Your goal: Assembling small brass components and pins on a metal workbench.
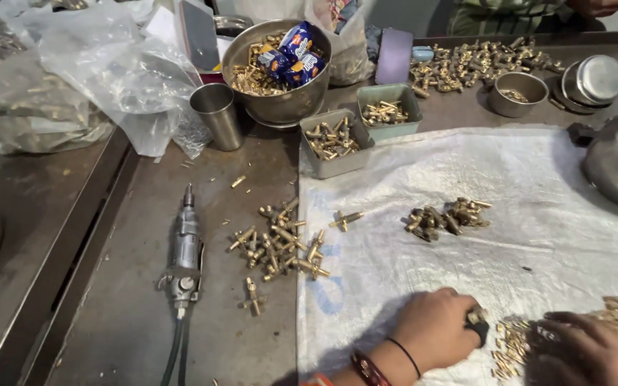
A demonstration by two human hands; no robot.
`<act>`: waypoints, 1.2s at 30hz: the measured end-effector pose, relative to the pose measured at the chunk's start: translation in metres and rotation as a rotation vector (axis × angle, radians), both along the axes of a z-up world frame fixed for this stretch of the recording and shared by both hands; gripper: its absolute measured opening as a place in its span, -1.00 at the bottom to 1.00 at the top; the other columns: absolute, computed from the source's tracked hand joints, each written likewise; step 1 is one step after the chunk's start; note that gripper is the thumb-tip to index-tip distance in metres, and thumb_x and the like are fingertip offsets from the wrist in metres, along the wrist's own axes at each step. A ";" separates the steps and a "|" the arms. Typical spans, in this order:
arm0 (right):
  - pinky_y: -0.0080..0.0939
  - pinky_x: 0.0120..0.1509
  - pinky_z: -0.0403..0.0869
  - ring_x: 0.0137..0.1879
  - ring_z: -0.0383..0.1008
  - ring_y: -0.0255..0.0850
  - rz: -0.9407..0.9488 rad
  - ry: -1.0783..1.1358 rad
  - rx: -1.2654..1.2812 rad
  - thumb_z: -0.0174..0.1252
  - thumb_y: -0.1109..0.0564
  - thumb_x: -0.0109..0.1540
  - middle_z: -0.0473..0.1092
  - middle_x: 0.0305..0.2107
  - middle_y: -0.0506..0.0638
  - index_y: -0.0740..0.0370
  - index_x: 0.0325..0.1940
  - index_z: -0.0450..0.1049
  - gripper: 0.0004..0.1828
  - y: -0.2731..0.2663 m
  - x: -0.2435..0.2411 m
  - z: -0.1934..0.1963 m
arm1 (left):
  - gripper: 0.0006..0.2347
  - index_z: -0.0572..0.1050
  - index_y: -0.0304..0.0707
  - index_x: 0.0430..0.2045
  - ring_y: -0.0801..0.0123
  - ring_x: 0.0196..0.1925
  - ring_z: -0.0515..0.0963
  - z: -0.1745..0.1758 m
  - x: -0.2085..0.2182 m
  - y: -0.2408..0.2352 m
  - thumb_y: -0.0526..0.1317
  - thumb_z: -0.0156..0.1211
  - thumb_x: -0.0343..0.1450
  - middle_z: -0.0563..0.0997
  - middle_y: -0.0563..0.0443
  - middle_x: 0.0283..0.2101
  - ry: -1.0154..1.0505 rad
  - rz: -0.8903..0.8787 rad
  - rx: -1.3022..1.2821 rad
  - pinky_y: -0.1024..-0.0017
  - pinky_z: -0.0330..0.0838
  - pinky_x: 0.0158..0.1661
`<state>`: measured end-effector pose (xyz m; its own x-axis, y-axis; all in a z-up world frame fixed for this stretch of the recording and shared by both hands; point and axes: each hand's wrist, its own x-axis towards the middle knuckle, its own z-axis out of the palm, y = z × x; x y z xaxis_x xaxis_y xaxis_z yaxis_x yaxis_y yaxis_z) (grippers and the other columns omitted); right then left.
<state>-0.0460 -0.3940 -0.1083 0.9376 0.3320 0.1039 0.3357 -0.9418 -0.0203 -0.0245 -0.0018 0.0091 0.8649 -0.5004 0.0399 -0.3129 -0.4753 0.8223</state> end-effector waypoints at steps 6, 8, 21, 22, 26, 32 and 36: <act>-0.12 0.28 0.49 0.15 0.52 -0.11 -0.186 0.097 0.004 0.24 -0.05 0.14 0.45 0.06 -0.08 -0.20 0.20 0.54 -0.50 0.094 -0.032 0.092 | -0.70 0.62 -0.16 -0.10 0.27 -0.40 0.71 -0.002 0.016 0.002 -0.23 0.20 0.28 0.71 -0.19 -0.37 0.374 0.080 -0.259 0.30 0.59 -0.28; -0.15 0.26 0.52 0.15 0.53 -0.14 -0.229 0.125 0.030 0.25 -0.06 0.14 0.47 0.03 -0.13 -0.21 0.16 0.56 -0.54 0.112 -0.036 0.111 | -0.72 0.64 -0.22 -0.13 0.35 -0.44 0.70 -0.014 0.024 0.004 -0.26 0.26 0.29 0.71 -0.12 -0.38 0.375 0.107 -0.316 0.37 0.58 -0.31; -0.02 0.11 0.53 0.05 0.54 0.02 -0.205 0.076 0.112 0.16 -0.11 0.21 0.47 0.05 -0.01 0.00 0.10 0.57 -0.59 0.156 -0.015 0.164 | -0.67 0.57 -0.36 -0.02 0.44 -0.55 0.64 -0.032 0.042 0.013 -0.35 0.17 0.32 0.65 -0.08 -0.55 0.350 0.270 -0.415 0.46 0.51 -0.44; -0.02 0.11 0.53 0.05 0.54 0.02 -0.207 0.073 0.110 0.16 -0.11 0.21 0.47 0.05 -0.01 0.00 0.10 0.57 -0.59 0.151 -0.017 0.154 | -0.67 0.57 -0.36 -0.02 0.44 -0.55 0.64 -0.028 0.041 0.013 -0.35 0.17 0.32 0.65 -0.08 -0.55 0.348 0.267 -0.418 0.46 0.51 -0.44; -0.01 0.08 0.55 0.03 0.56 0.03 -0.362 -0.015 0.276 0.27 -0.12 0.17 0.52 0.01 0.05 0.01 0.09 0.60 -0.57 0.100 -0.009 0.140 | -0.67 0.61 -0.26 -0.03 0.45 -0.58 0.59 -0.024 0.041 0.017 -0.34 0.13 0.32 0.64 -0.08 -0.53 0.420 0.258 -0.411 0.43 0.44 -0.54; -0.03 0.12 0.54 0.07 0.55 0.00 -0.527 -0.243 0.275 0.25 -0.08 0.36 0.51 0.06 0.10 0.01 0.13 0.62 -0.69 0.006 -0.008 0.119 | -0.66 0.60 -0.28 -0.02 0.47 -0.55 0.64 -0.020 0.038 0.013 -0.37 0.13 0.30 0.66 -0.07 -0.48 0.385 0.207 -0.360 0.48 0.49 -0.49; -0.03 0.26 0.51 0.14 0.53 -0.02 -0.408 -0.148 0.046 0.27 -0.07 0.22 0.56 0.02 -0.03 -0.06 0.02 0.68 -0.69 0.029 -0.014 0.115 | -0.67 0.60 -0.33 -0.04 0.45 -0.55 0.64 -0.024 0.038 0.012 -0.36 0.16 0.31 0.67 -0.05 -0.45 0.364 0.178 -0.391 0.49 0.49 -0.47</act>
